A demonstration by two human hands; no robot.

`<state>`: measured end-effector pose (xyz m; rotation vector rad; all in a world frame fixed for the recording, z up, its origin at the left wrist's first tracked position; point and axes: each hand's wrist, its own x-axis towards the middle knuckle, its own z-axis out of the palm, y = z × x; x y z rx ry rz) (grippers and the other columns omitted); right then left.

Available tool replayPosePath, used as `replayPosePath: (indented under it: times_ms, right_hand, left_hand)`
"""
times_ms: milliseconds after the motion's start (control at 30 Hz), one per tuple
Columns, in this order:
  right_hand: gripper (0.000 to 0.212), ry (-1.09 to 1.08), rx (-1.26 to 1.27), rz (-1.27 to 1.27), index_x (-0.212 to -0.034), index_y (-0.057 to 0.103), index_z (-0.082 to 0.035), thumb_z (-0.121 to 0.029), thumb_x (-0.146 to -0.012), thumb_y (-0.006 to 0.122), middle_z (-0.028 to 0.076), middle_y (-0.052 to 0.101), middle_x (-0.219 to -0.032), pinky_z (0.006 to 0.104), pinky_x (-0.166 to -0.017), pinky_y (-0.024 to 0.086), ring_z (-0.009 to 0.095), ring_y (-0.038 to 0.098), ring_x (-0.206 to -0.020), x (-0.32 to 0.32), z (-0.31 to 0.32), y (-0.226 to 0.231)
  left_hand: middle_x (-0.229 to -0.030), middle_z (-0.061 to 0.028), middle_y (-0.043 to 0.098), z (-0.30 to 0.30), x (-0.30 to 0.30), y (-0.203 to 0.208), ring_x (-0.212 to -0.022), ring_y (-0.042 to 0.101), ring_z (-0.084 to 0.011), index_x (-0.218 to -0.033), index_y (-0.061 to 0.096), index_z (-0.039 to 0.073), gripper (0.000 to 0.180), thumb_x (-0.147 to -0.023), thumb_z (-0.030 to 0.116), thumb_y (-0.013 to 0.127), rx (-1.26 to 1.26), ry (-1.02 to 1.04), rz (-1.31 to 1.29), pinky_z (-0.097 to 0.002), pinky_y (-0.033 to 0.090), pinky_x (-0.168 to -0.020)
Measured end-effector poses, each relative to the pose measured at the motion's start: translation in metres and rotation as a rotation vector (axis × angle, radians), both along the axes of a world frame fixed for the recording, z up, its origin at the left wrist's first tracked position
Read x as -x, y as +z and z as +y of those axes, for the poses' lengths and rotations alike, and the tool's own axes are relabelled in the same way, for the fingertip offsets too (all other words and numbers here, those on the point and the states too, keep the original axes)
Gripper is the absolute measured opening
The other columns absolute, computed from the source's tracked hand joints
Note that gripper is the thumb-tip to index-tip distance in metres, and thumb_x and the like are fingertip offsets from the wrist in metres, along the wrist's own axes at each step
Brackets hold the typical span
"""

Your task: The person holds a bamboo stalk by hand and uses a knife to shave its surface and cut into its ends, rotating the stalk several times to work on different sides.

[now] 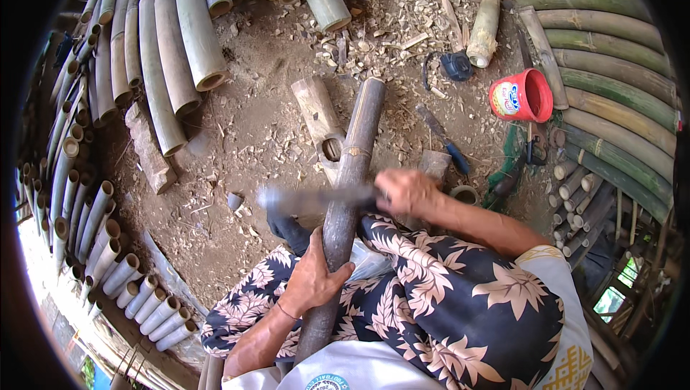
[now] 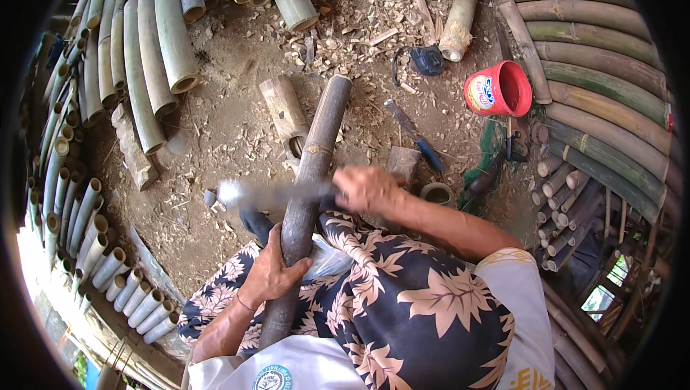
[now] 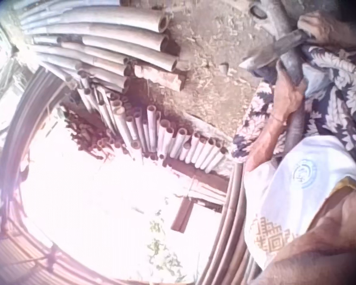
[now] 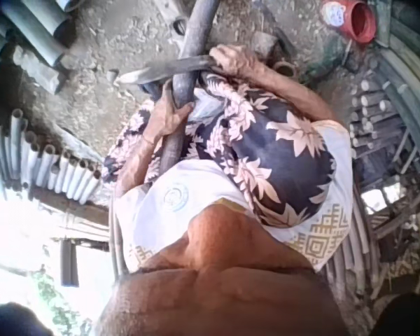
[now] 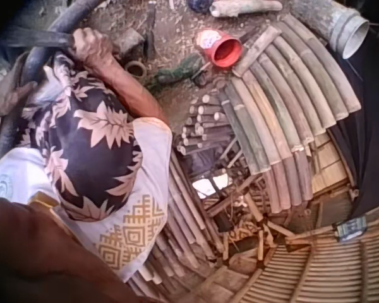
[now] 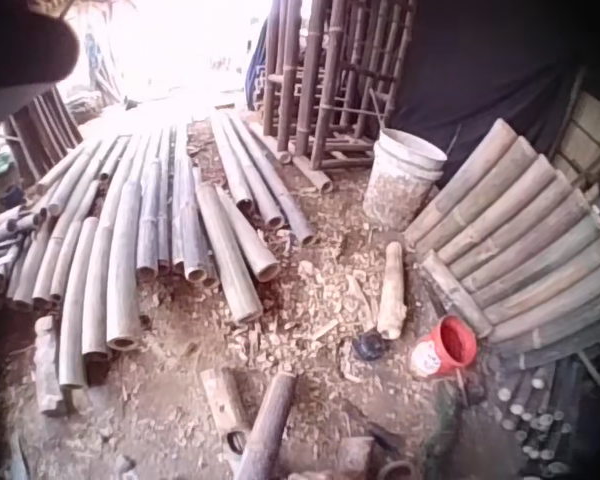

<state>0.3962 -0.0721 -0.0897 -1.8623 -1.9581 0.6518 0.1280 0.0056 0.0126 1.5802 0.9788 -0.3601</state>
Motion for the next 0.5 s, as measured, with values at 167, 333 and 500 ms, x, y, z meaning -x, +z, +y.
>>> replayPosePath:
  times_ms: [167,333,500]
  right_hand:
    - [0.023,-0.214,0.271,0.063,-0.089,0.056,-0.004,-0.025,-0.091,0.065,0.010,0.061,-0.064,0.0412,-0.042,0.049,0.023,0.056,-0.045,-0.013,0.019,0.005]
    - [0.022,-0.383,0.405,0.045,-0.092,0.058,-0.003,-0.021,-0.087,0.068,0.015,0.063,-0.072,0.0396,-0.048,0.053,0.028,0.063,-0.054,-0.013,0.031,-0.008]
    - [0.025,-0.117,0.035,0.090,-0.088,0.056,-0.005,-0.026,-0.088,0.068,0.011,0.059,-0.057,0.0424,-0.049,0.054,0.029,0.062,-0.050,0.002,0.020,0.000]
  left_hand:
    - [-0.123,-0.0339,0.059,-0.003,-0.007,0.010,-0.116,0.061,-0.0418,-0.146,0.024,-0.009,0.088,-0.085,0.031,0.074,0.061,0.023,0.041,-0.0420,0.046,-0.101]
    - [-0.122,-0.0308,0.061,-0.002,0.007,-0.006,-0.115,0.062,-0.0362,-0.145,0.025,-0.012,0.089,-0.085,0.032,0.074,0.188,0.176,-0.150,-0.0405,0.046,-0.102]
    - [-0.127,-0.0208,0.059,-0.003,0.008,-0.007,-0.118,0.057,-0.0264,-0.147,0.030,-0.007,0.084,-0.085,0.028,0.076,0.386,0.331,-0.159,-0.0367,0.044,-0.102]
